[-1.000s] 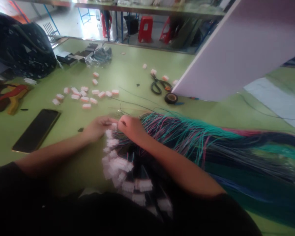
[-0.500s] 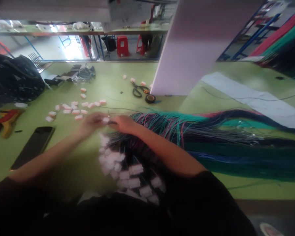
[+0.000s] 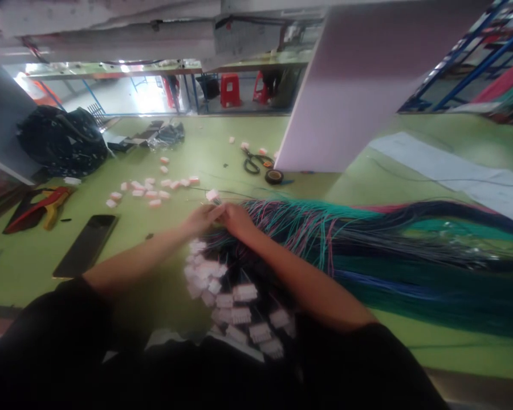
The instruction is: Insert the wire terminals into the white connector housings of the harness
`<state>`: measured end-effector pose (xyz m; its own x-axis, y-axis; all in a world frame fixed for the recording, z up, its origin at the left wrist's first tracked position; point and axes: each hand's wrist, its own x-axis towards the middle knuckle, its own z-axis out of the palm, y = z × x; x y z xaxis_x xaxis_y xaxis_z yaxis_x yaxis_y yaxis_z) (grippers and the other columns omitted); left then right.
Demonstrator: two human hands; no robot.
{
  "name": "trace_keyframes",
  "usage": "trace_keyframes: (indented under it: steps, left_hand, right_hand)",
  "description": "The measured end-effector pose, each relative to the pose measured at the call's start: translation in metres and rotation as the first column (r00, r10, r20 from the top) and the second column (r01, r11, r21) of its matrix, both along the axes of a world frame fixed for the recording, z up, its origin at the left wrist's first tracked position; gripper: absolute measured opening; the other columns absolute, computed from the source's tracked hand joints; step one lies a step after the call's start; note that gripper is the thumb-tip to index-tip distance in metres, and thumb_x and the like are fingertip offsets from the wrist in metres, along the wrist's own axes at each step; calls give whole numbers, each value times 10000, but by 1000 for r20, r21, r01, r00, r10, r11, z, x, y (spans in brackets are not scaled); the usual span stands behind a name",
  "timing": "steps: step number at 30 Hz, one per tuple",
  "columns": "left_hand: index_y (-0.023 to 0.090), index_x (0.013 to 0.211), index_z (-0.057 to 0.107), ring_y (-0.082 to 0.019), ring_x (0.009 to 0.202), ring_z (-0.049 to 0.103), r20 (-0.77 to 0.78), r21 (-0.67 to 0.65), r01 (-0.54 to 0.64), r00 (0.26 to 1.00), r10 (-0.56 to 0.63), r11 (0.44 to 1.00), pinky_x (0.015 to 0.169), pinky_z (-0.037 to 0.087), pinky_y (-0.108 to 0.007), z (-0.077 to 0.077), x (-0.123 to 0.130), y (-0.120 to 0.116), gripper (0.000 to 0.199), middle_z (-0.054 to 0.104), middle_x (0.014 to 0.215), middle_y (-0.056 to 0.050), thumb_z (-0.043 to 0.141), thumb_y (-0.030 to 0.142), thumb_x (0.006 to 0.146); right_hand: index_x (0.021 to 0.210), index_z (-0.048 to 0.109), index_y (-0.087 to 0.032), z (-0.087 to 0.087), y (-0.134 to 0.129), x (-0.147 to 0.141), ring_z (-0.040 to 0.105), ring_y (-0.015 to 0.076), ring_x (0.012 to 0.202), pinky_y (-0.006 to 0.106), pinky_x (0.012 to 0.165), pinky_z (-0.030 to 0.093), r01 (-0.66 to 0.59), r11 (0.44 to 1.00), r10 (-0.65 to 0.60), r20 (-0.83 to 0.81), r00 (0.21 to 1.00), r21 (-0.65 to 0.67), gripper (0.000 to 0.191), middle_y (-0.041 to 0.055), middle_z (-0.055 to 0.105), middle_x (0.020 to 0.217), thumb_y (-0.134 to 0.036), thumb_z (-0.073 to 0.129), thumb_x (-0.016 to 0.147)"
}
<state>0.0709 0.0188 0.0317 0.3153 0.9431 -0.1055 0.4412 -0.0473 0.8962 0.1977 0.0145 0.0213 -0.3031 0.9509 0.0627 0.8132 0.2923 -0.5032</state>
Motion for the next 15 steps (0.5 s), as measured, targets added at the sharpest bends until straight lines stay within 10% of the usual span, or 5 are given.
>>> trace_keyframes:
  steps: [8,12,15]
  left_hand:
    - [157,537,516,-128,585,485,-200,153,65,979,-33,986,582,356,-230,3,6,10,320,463,509,23,467,272,830]
    - [171,459,482,-146,583,488,-256,174,118,964,-70,978,583,335,-242,11,14,14,308,404,459,26,583,245,741]
    - [173,456,502,-160,614,508,-268,171,153,958,-103,973,601,338,-245,16,24,14,265,410,452,18,606,187,699]
  right_hand:
    - [953,647,-161,29,-3,26,613,204,930,303,815,438,-179,980,183,42,982,-85,192,94,685,1024,-225,568,789]
    - [1029,629,-138,56,3,49,612,217,868,333,760,464,87,996,-87,-48,995,2,311,130,660,1050,-327,550,795]
    - [1022,625,-143,59,2,49,585,156,684,292,647,455,40,999,-43,-129,991,-28,304,90,670,914,-336,494,827]
